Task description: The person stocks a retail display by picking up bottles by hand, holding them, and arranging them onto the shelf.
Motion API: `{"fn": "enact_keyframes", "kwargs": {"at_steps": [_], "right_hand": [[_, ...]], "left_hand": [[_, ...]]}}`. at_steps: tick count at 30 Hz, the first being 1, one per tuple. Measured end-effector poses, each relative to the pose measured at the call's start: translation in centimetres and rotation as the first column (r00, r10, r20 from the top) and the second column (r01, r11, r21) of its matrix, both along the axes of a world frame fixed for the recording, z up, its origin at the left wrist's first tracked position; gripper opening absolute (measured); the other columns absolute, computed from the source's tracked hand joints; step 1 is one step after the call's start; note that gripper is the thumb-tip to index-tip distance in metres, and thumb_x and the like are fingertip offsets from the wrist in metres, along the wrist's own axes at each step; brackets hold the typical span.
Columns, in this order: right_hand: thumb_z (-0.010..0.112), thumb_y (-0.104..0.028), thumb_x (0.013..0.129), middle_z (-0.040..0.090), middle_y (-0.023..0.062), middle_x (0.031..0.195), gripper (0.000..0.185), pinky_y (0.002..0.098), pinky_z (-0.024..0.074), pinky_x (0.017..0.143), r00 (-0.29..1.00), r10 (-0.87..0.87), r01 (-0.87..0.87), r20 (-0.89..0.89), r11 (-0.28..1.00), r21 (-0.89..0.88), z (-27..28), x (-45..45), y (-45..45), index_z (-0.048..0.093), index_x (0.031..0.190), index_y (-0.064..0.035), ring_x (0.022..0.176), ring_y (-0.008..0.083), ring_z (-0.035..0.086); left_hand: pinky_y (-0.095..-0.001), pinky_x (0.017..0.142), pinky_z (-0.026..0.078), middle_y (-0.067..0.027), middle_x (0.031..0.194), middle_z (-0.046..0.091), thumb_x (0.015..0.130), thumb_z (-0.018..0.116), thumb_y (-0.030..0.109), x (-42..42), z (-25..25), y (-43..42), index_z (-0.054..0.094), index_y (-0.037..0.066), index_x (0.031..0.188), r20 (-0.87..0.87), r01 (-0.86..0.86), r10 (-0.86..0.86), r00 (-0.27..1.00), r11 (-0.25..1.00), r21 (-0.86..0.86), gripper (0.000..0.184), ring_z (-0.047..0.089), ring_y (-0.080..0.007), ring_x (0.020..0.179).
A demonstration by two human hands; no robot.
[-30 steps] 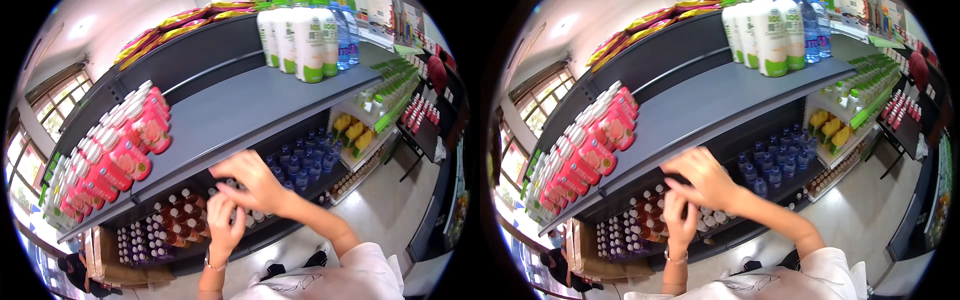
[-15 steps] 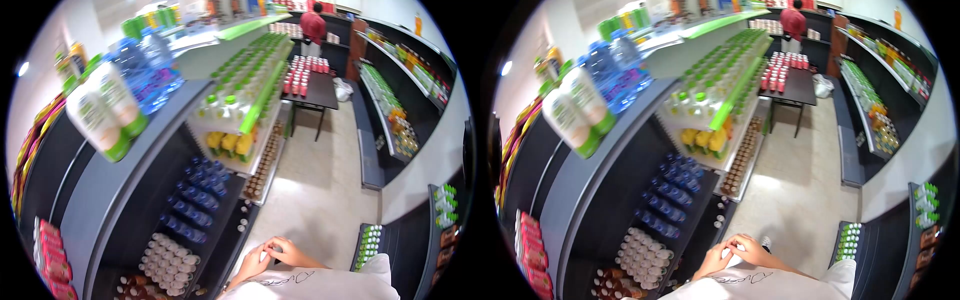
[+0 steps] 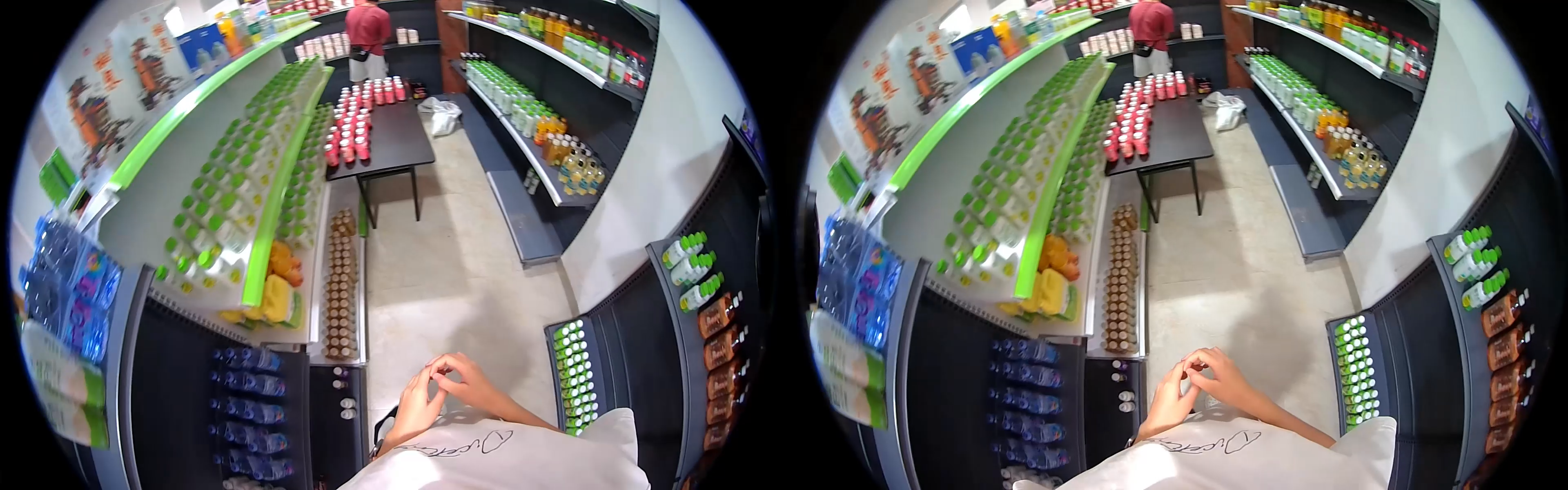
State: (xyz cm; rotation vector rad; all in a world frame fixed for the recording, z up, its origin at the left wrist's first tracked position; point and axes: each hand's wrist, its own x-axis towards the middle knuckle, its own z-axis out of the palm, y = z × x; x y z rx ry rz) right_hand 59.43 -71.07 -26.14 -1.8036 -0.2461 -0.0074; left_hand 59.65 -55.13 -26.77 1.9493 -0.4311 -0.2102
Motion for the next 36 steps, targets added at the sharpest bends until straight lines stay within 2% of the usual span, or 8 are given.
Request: {"fn": "enact_keyframes", "kwargs": {"at_steps": [8,14,18,23,27,31,34,36], "right_hand": [[0.063,-0.014,0.09,0.064,0.0086,0.102,0.016,0.0298,0.0486,0.083,0.964,-0.136,0.169,-0.227,0.977,0.132,-3.6,6.9,-3.2,0.062,0.101,-0.0028,0.091,0.0189,0.061],[0.062,-0.014,0.091,0.062,0.0091,0.097,0.017,0.0314,0.0491,0.079,0.971,-0.137,0.151,-0.195,0.987,0.061,-4.6,19.1,-7.1,0.058,0.102,-0.0015,0.089,0.0188,0.06],[0.061,-0.018,0.092,0.063,0.0078,0.098,0.019,0.0336,0.0486,0.079,0.974,-0.191,0.186,-0.12,0.981,-0.049,-0.4,28.6,-10.9,0.058,0.102,-0.0027,0.092,0.0194,0.06],[0.062,-0.021,0.091,0.065,0.0068,0.103,0.021,0.036,0.0477,0.085,0.974,-0.195,0.188,-0.113,0.98,-0.069,-0.3,37.9,-14.0,0.058,0.102,-0.004,0.097,0.0204,0.061],[0.062,-0.019,0.093,0.065,0.0056,0.102,0.018,0.0318,0.0491,0.08,0.962,-0.242,0.242,-0.125,0.97,-0.014,-2.1,41.8,-14.5,0.058,0.101,-0.0033,0.094,0.0171,0.062],[0.062,-0.013,0.094,0.063,0.0038,0.095,0.014,0.024,0.0492,0.07,0.891,-0.104,0.239,-0.441,0.935,0.263,-6.0,44.2,-14.1,0.055,0.099,-0.0021,0.076,0.0101,0.062],[0.064,-0.017,0.093,0.063,0.0031,0.087,0.017,0.0253,0.0493,0.072,0.903,-0.038,0.128,-0.427,0.974,0.185,-8.5,47.6,-14.6,0.058,0.101,-0.0035,0.079,0.0096,0.061],[0.064,-0.021,0.093,0.066,0.0063,0.094,0.022,0.0282,0.05,0.076,0.901,0.01,0.041,-0.434,0.993,0.108,-7.2,51.1,-15.5,0.059,0.106,-0.0034,0.087,0.0135,0.063]], "left_hand": [[-0.0442,0.094,0.045,-0.0207,0.119,0.061,0.091,0.057,0.022,10.9,-1.6,-2.6,0.053,0.001,0.127,-0.018,0.273,-0.273,0.962,0.951,0.148,0.042,0.057,-0.0384,0.108],[-0.045,0.096,0.044,-0.022,0.116,0.062,0.09,0.058,0.022,23.5,-2.4,-6.8,0.053,0.002,0.126,-0.033,0.319,-0.32,0.947,0.921,0.226,0.041,0.056,-0.0392,0.111],[-0.0452,0.095,0.043,-0.0204,0.115,0.062,0.087,0.062,0.019,33.4,0.3,-10.4,0.052,0.001,0.125,0.107,0.335,-0.368,0.924,0.911,0.239,0.043,0.056,-0.0386,0.111],[-0.045,0.094,0.043,-0.0179,0.115,0.062,0.087,0.064,0.018,43.2,1.5,-12.8,0.055,0.0,0.124,0.293,0.295,-0.384,0.876,0.905,0.305,0.042,0.057,-0.036,0.11],[-0.0459,0.093,0.043,-0.0179,0.115,0.062,0.087,0.065,0.021,47.5,0.5,-13.6,0.055,0.0,0.125,0.233,0.33,-0.423,0.876,0.877,0.349,0.044,0.057,-0.0362,0.108],[-0.0466,0.089,0.045,-0.019,0.11,0.063,0.088,0.064,0.024,49.7,-2.8,-12.7,0.056,-0.001,0.124,0.101,0.383,-0.459,0.883,0.828,0.41,0.045,0.059,-0.0374,0.103],[-0.0469,0.086,0.047,-0.0191,0.106,0.064,0.088,0.064,0.028,53.2,-5.0,-12.8,0.057,-0.002,0.12,0.023,0.419,-0.476,0.879,0.795,0.438,0.045,0.06,-0.0378,0.099],[-0.0473,0.087,0.047,-0.0188,0.107,0.064,0.088,0.064,0.028,55.4,-5.6,-13.0,0.057,-0.002,0.119,-0.058,0.438,-0.471,0.88,0.759,0.483,0.044,0.06,-0.0377,0.099]]}}
